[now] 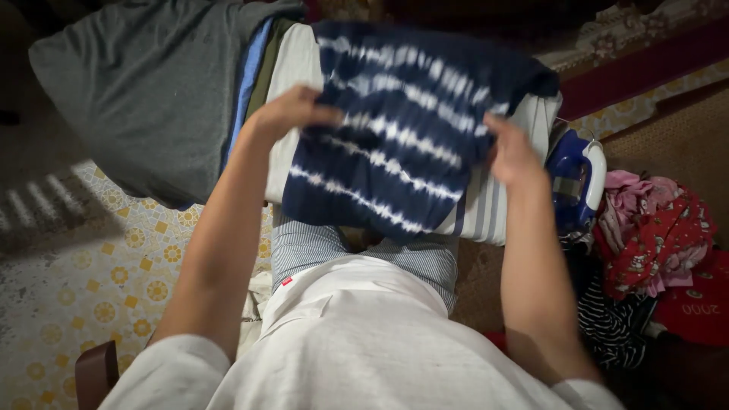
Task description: The person irons a gray t-shirt on an ironing board, smoothing it with one hand while moving the iron with the other. After finishing the t-shirt, the person picks up a blue and white patterned cloth and irons it in the same manner.
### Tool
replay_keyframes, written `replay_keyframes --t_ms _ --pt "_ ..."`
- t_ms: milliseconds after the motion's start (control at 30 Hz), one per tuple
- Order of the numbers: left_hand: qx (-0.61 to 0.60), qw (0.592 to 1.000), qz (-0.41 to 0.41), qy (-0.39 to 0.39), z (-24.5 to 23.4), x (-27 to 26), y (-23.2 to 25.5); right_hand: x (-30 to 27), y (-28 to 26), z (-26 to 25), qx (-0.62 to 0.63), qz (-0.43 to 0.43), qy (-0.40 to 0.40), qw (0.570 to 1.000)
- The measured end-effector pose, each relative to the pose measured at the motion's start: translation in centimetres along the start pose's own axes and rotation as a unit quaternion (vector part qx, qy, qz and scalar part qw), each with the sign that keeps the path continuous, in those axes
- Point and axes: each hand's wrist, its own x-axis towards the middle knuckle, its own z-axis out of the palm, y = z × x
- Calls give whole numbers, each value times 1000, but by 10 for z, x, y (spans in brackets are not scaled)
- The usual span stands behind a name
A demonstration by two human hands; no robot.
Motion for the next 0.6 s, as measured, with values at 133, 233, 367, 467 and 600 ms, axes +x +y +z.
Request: replay_keyframes --t_ms 133,233,367,467,600 --pt "100 990 -61 -74 -6 -68 -22 -74 45 -44 -143 29 -160 976" --pt "106 982 -132 -84 -2 -109 -29 -116 58 -56 -183 24 -158 970" --pt "-146 988 52 5 27 -92 -25 -94 41 -24 1 -15 -26 1000" --pt "-97 966 235 47 15 -46 10 -59 -13 17 68 -116 -100 986" --pt "-229 892 390 25 -20 -39 71 -74 -92 44 -47 -301 -44 951"
